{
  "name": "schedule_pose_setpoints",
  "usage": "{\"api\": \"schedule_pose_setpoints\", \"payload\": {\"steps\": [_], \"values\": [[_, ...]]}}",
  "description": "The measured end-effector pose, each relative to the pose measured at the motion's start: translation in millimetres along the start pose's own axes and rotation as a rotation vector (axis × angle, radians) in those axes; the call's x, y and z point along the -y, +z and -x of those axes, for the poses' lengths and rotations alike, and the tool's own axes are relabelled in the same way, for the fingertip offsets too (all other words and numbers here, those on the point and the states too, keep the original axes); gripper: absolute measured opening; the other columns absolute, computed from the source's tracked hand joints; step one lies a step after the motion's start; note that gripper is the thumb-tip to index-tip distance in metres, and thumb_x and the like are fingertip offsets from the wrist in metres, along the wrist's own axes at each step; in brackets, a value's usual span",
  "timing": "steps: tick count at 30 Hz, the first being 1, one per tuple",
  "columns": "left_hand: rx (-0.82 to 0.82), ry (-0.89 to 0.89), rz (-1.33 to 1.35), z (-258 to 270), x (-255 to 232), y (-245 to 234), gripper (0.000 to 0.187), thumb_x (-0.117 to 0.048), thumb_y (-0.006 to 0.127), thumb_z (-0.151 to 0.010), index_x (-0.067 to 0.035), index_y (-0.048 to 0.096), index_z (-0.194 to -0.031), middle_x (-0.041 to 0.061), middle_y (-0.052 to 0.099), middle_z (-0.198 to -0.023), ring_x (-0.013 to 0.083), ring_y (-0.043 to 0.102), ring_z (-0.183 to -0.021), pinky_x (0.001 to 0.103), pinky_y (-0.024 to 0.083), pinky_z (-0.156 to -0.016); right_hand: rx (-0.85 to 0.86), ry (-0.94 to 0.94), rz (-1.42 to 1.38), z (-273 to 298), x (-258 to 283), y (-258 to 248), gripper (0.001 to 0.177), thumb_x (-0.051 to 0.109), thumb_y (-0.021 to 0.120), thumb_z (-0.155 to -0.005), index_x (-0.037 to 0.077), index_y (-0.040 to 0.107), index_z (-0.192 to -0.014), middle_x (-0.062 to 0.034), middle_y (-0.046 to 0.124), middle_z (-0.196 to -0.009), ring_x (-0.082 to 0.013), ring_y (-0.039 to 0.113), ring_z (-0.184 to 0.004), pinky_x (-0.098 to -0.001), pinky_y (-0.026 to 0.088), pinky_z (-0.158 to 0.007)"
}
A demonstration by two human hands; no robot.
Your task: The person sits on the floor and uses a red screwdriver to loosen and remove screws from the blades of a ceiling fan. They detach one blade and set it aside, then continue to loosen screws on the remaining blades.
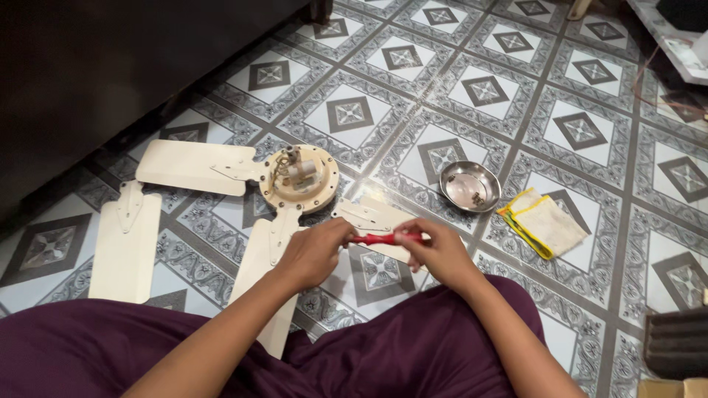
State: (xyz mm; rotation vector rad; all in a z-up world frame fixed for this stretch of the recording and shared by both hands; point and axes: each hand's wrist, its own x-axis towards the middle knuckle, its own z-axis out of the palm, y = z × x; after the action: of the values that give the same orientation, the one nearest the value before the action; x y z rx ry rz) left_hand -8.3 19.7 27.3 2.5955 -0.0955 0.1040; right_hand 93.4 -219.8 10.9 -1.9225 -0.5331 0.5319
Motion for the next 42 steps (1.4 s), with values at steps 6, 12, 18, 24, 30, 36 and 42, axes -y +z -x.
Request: {"api": "schedule_pose_setpoints", "payload": {"steps": [6,12,18,24,30,36,42], "values": [[-0.104,0.190,0.003,-10,19,-10,0.010,-0.012,0.067,-0.085,-0.013,0.071,-0.094,0.006,0.069,-0.098,0.0311,0.065,-0.095,0.045,0.049,-0.087,-0.047,0.148,-0.015,-14,-26,-4,0.041,0.043,0.063,-0.098,0.006,0.080,-0.091,0.0033,0.050,-0.062,-0.0053,0.041,-0.051,-0.0232,0.031,-0.046],[-0.205,-0.231,-0.067,25,78,-54,0.011,-0.009,0.065,-0.084,-0.012,0.074,-0.091,0.003,0.068,-0.112,0.0267,0.060,-0.114,0.043,0.047,-0.103,-0.222,0.275,-0.302,-20,-40,-18,0.040,0.041,0.062,-0.101,0.002,0.069,-0.092,-0.0008,0.059,-0.073,-0.0090,0.042,-0.054,-0.0261,0.033,-0.047],[-0.052,-0.635,-0.068,35,98,-62,0.045,-0.040,0.072,-0.088,-0.013,0.062,-0.123,0.006,0.056,-0.134,0.0298,0.057,-0.122,0.047,0.049,-0.101,-0.094,0.403,-0.613,-25,-34,-10,0.025,0.023,0.048,-0.099,0.011,0.064,-0.115,-0.0049,0.064,-0.103,-0.0162,0.067,-0.093,-0.0317,0.058,-0.084],[0.111,-0.676,-0.023,26,83,-51,0.059,-0.043,0.072,-0.087,-0.015,0.054,-0.135,0.010,0.048,-0.143,0.0349,0.060,-0.123,0.051,0.051,-0.101,-0.194,0.335,-0.472,-44,-55,-8,0.011,0.009,0.064,-0.091,0.008,0.055,-0.097,-0.0060,0.058,-0.096,-0.0191,0.059,-0.088,-0.0384,0.057,-0.078],[-0.222,-0.287,-0.297,31,61,-51,0.048,-0.020,0.075,-0.078,-0.007,0.062,-0.122,0.013,0.057,-0.128,0.0331,0.055,-0.121,0.049,0.048,-0.097,-0.416,0.355,0.367,-54,-50,-5,0.046,0.042,0.077,-0.090,0.002,0.058,-0.081,-0.0074,0.057,-0.067,-0.0221,0.058,-0.066,-0.0432,0.049,-0.072],[-0.157,0.022,-0.153,-1,35,-9,0.041,-0.003,0.067,-0.079,-0.006,0.066,-0.119,0.012,0.060,-0.128,0.0309,0.057,-0.120,0.045,0.047,-0.099,-0.470,0.220,0.792,-61,-58,-2,0.041,0.046,0.059,-0.099,0.008,0.071,-0.104,-0.0152,0.067,-0.102,-0.0391,0.063,-0.094,-0.0528,0.049,-0.084],[-0.038,0.135,-0.555,-73,52,76,0.051,-0.008,0.066,-0.076,0.005,0.061,-0.125,0.019,0.058,-0.131,0.0327,0.054,-0.126,0.041,0.043,-0.105,-0.478,0.220,1.058,-61,-72,-6,0.033,0.038,0.061,-0.097,0.013,0.069,-0.116,-0.0109,0.063,-0.121,-0.0357,0.057,-0.115,-0.0539,0.049,-0.093]]}}
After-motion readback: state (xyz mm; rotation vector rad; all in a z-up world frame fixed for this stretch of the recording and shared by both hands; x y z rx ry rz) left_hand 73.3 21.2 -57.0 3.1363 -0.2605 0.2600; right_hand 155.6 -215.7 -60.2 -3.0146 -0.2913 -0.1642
